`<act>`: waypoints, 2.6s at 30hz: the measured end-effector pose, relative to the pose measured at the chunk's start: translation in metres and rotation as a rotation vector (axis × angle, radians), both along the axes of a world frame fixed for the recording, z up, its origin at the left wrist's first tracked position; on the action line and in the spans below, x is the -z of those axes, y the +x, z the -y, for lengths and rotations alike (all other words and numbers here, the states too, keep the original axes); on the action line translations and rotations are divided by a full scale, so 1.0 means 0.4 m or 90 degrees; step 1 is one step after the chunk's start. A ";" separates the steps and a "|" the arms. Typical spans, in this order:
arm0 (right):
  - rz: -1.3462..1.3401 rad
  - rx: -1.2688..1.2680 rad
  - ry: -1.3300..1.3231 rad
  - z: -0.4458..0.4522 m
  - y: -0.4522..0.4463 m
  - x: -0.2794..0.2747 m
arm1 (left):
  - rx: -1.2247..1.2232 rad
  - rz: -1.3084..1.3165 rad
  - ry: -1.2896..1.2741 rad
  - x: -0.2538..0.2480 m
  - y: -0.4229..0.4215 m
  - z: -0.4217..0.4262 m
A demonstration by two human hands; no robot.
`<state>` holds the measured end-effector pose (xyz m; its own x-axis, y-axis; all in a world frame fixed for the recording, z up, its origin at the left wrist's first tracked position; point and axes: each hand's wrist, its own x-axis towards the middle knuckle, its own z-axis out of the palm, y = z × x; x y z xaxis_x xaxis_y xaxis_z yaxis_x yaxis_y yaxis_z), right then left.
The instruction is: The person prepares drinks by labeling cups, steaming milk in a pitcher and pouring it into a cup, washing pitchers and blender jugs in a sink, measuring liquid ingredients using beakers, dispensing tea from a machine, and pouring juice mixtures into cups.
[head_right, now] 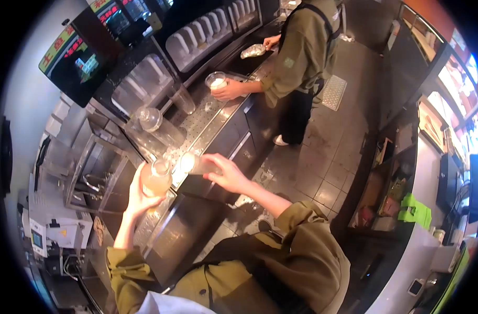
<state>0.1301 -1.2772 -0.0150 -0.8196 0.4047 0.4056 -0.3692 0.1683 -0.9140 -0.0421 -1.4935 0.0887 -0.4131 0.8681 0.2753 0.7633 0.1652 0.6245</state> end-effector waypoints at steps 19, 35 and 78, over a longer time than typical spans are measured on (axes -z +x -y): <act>-0.030 -0.007 -0.308 -0.145 0.192 0.075 | 0.195 -0.181 -0.061 -0.059 0.111 -0.288; 0.101 0.492 -0.125 -0.709 0.889 0.197 | 0.337 0.268 -0.083 0.232 0.698 -1.028; 0.186 -0.306 -0.106 -2.946 0.090 0.162 | -0.397 0.386 0.187 0.222 0.611 -2.852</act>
